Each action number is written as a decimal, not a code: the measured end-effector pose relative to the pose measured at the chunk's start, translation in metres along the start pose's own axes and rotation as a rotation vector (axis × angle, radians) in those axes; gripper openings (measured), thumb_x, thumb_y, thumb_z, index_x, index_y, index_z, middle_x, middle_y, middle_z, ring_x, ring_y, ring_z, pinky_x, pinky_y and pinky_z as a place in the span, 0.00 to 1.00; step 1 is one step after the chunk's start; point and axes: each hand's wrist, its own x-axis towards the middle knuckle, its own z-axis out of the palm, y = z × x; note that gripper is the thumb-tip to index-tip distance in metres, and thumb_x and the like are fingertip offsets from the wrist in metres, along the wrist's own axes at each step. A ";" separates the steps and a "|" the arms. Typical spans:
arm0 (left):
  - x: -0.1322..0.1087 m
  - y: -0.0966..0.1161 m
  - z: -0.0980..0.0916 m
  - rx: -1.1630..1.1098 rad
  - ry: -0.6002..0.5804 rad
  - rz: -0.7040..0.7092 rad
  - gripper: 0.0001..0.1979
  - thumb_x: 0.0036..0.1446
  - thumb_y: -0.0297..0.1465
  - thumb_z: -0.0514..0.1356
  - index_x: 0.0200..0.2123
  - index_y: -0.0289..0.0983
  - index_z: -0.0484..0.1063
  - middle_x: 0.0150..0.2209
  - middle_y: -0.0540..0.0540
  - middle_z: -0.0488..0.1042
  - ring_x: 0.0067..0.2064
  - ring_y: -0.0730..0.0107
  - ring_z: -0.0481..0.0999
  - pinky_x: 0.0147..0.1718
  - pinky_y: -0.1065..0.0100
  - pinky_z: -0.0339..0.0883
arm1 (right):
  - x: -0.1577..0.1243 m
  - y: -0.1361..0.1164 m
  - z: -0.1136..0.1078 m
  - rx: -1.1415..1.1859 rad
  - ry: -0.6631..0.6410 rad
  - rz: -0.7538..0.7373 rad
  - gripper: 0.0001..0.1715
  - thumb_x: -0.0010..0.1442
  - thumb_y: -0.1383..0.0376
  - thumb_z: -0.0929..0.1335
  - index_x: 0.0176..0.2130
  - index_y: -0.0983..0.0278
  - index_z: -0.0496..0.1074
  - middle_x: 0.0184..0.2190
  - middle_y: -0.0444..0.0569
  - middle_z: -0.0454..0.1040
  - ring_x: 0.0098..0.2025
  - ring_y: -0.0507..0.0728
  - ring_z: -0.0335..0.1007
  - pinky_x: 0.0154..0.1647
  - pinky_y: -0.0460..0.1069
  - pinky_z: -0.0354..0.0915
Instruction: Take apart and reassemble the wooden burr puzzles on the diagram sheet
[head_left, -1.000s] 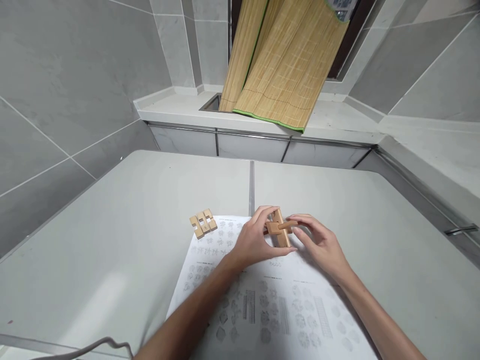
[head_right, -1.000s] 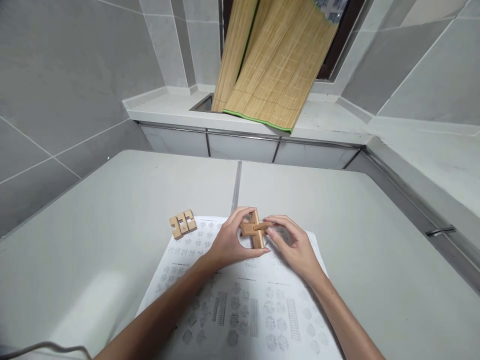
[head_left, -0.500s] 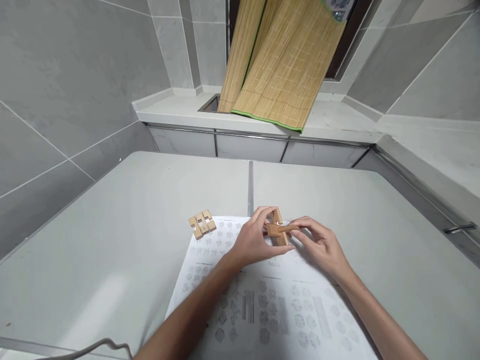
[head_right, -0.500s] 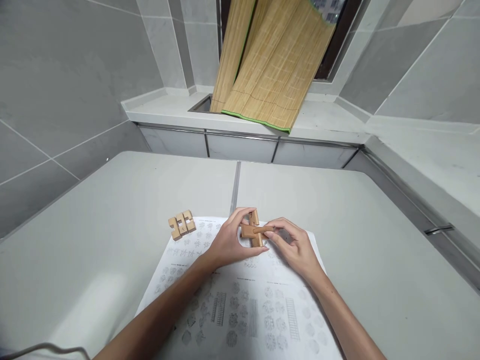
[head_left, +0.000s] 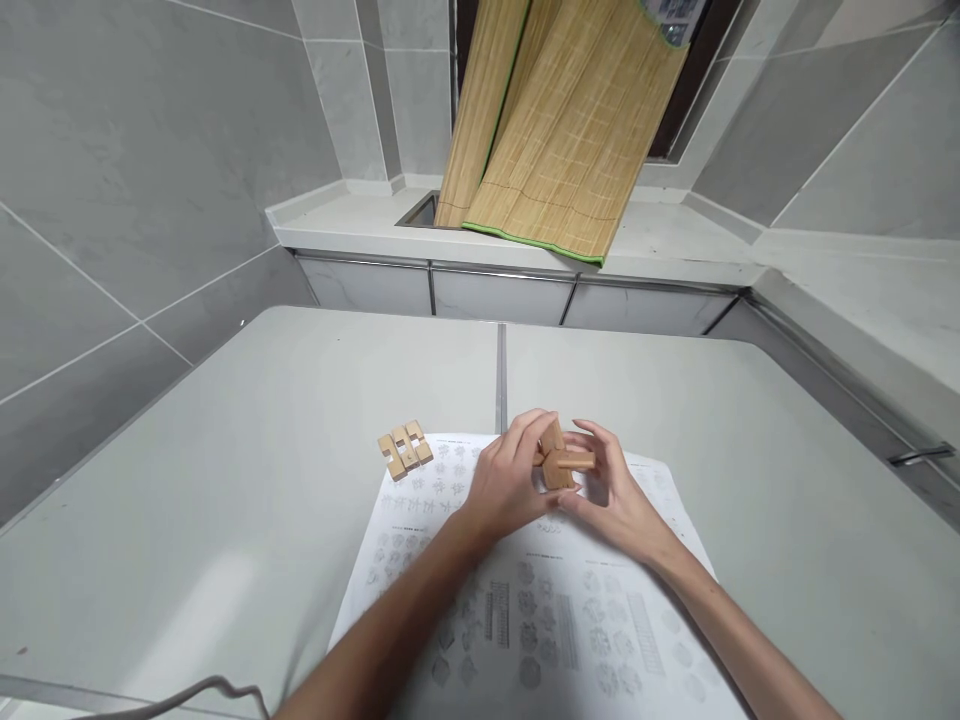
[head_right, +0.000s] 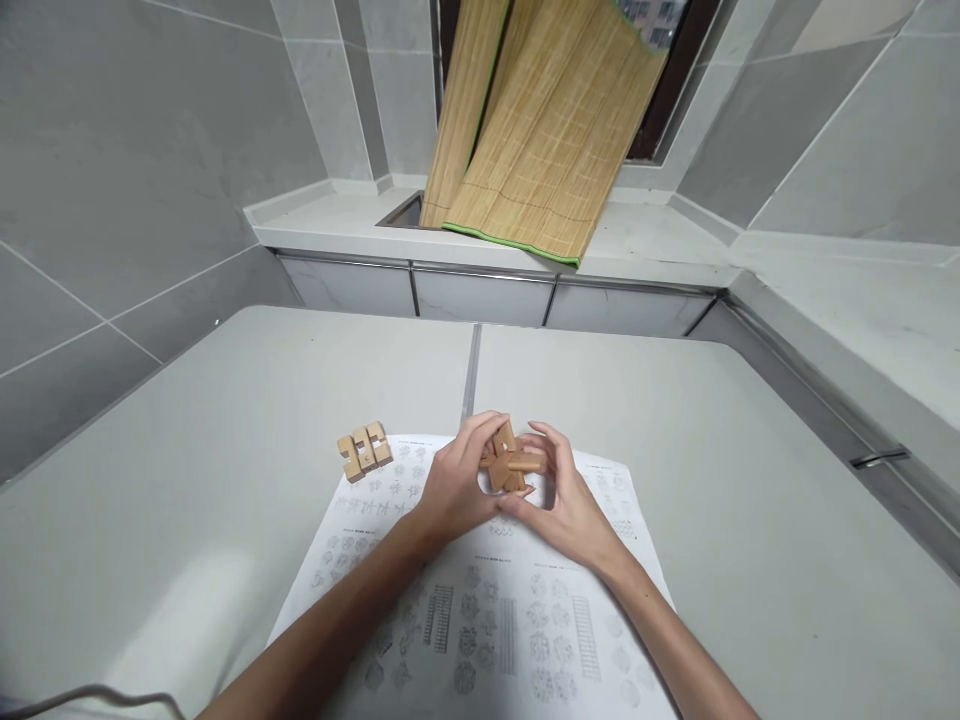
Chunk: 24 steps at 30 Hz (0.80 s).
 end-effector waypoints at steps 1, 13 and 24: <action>0.000 0.000 0.001 0.029 0.006 0.028 0.35 0.59 0.36 0.65 0.68 0.42 0.59 0.63 0.37 0.71 0.60 0.51 0.77 0.53 0.57 0.77 | -0.001 -0.001 0.002 -0.012 0.000 0.031 0.52 0.60 0.51 0.77 0.70 0.49 0.48 0.66 0.57 0.65 0.67 0.65 0.66 0.68 0.66 0.62; 0.006 0.001 -0.001 -0.013 0.112 -0.216 0.43 0.50 0.40 0.75 0.66 0.44 0.61 0.63 0.39 0.70 0.41 0.63 0.81 0.40 0.61 0.80 | 0.010 0.000 -0.022 0.224 0.202 0.007 0.32 0.68 0.46 0.69 0.64 0.51 0.58 0.63 0.58 0.72 0.62 0.65 0.73 0.65 0.65 0.66; 0.010 -0.008 -0.001 -0.219 0.233 -0.460 0.44 0.50 0.44 0.76 0.67 0.44 0.64 0.57 0.41 0.72 0.41 0.65 0.79 0.40 0.63 0.78 | 0.005 0.008 -0.010 -0.454 0.065 -0.117 0.43 0.59 0.56 0.75 0.68 0.56 0.61 0.63 0.57 0.70 0.64 0.71 0.66 0.64 0.68 0.65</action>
